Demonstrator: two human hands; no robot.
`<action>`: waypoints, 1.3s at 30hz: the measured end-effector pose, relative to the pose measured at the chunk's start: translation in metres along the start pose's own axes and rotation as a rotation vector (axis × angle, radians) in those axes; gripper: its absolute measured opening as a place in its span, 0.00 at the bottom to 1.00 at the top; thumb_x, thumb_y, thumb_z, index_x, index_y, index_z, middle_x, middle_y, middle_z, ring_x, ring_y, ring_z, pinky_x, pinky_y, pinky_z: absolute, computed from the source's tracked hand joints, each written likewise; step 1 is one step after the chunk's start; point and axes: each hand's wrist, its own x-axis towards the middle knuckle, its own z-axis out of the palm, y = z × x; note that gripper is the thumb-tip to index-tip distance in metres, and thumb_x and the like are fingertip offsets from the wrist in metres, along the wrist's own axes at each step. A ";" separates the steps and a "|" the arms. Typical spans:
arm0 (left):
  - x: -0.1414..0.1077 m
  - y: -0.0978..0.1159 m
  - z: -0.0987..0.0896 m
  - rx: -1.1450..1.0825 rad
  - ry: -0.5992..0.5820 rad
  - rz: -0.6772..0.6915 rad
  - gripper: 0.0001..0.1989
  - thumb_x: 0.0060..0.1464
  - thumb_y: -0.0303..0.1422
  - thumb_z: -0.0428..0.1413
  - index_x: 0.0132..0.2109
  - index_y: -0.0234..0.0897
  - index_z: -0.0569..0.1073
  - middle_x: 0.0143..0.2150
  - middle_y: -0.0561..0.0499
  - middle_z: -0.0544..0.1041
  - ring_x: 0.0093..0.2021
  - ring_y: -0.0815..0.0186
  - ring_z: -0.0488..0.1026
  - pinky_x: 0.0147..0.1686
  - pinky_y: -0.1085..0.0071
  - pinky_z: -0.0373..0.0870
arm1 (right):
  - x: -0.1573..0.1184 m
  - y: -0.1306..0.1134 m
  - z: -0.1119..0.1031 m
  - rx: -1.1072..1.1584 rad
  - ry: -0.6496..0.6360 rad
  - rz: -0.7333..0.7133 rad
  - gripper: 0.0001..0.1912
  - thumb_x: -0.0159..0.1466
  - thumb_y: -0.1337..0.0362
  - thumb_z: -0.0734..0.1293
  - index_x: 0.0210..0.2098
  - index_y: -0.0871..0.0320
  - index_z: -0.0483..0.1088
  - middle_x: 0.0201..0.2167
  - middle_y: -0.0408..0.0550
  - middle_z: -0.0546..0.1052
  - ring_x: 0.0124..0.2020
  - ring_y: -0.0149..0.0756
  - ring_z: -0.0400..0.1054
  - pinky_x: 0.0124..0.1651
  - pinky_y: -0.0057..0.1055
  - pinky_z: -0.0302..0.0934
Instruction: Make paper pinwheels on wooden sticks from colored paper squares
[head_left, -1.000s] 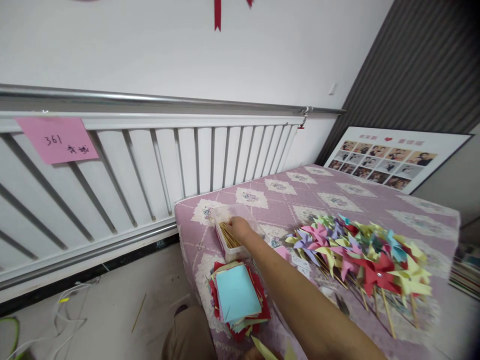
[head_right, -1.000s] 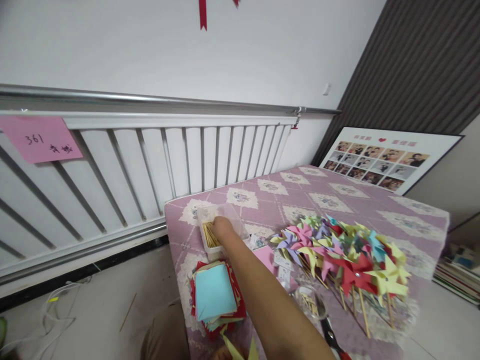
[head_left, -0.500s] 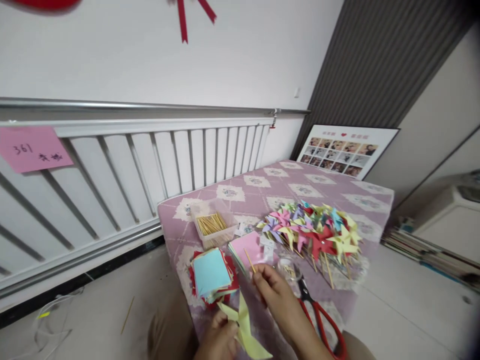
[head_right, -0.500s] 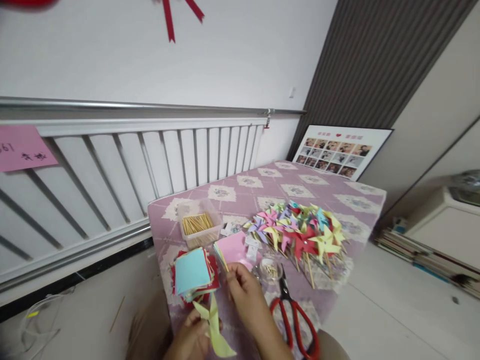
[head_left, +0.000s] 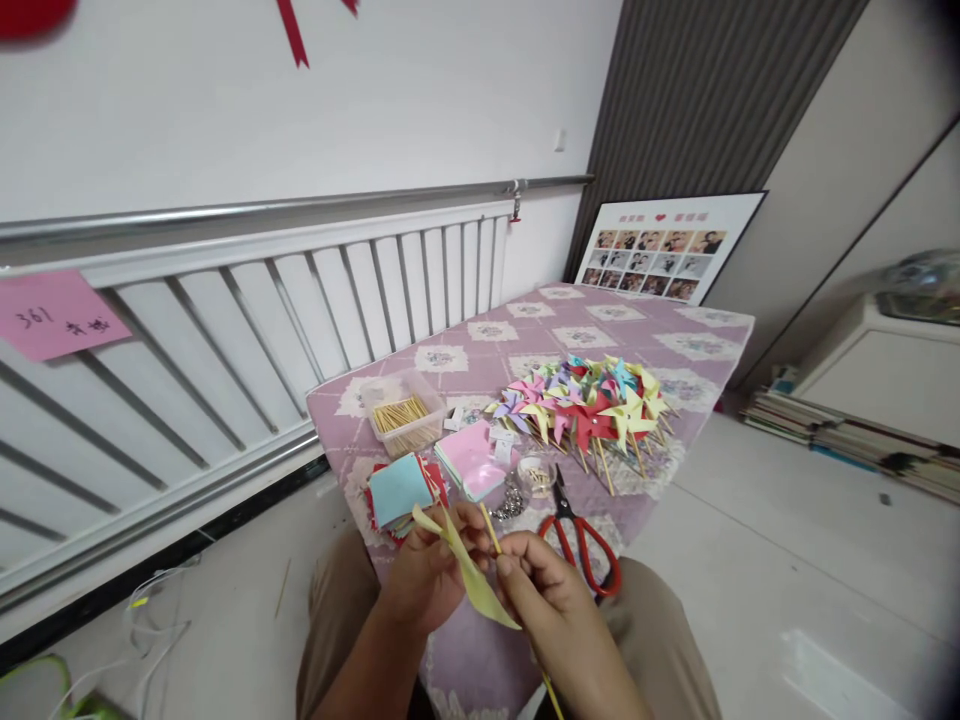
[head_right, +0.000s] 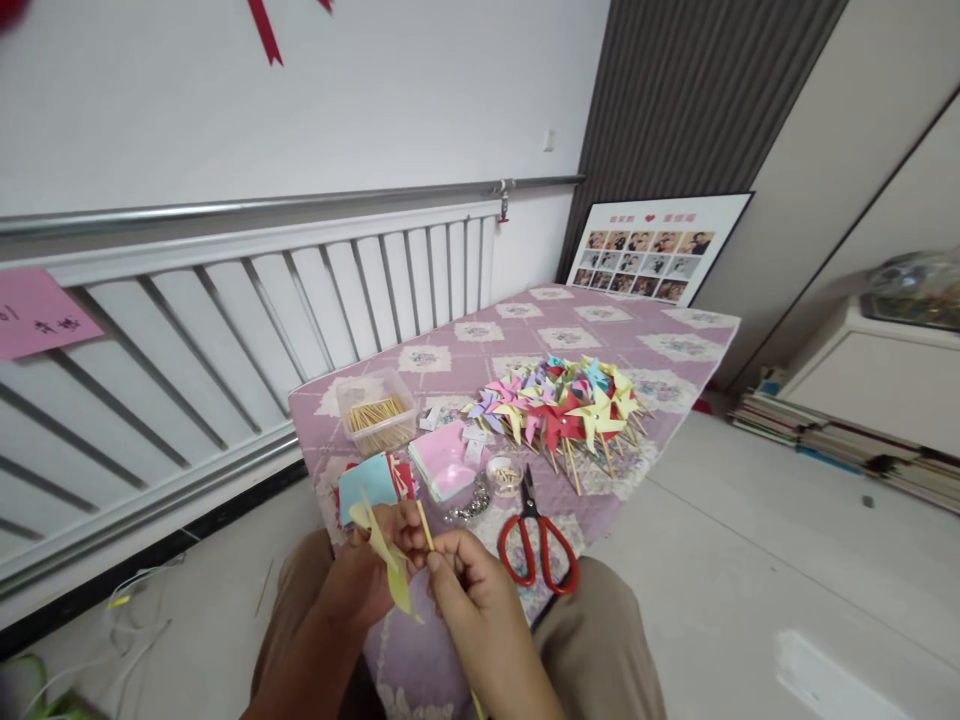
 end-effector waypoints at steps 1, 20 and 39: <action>-0.001 0.001 0.004 0.014 0.007 -0.002 0.10 0.41 0.34 0.67 0.28 0.38 0.74 0.38 0.53 0.73 0.35 0.67 0.71 0.32 0.72 0.66 | -0.003 -0.002 0.000 0.012 -0.002 0.011 0.18 0.63 0.48 0.62 0.31 0.57 0.67 0.19 0.35 0.59 0.20 0.27 0.49 0.23 0.24 0.45; -0.011 0.000 0.018 0.054 -0.039 0.067 0.11 0.44 0.32 0.65 0.24 0.38 0.69 0.27 0.54 0.70 0.27 0.70 0.65 0.26 0.73 0.56 | -0.026 -0.004 0.009 -0.014 -0.113 -0.078 0.13 0.65 0.56 0.61 0.29 0.56 0.68 0.20 0.36 0.59 0.21 0.27 0.50 0.24 0.24 0.48; -0.015 0.000 0.007 0.135 0.085 0.083 0.19 0.42 0.35 0.66 0.21 0.37 0.61 0.24 0.54 0.66 0.26 0.70 0.64 0.28 0.71 0.58 | -0.022 -0.014 0.020 -0.100 -0.090 -0.083 0.10 0.63 0.59 0.62 0.28 0.56 0.69 0.20 0.37 0.61 0.21 0.28 0.51 0.25 0.25 0.49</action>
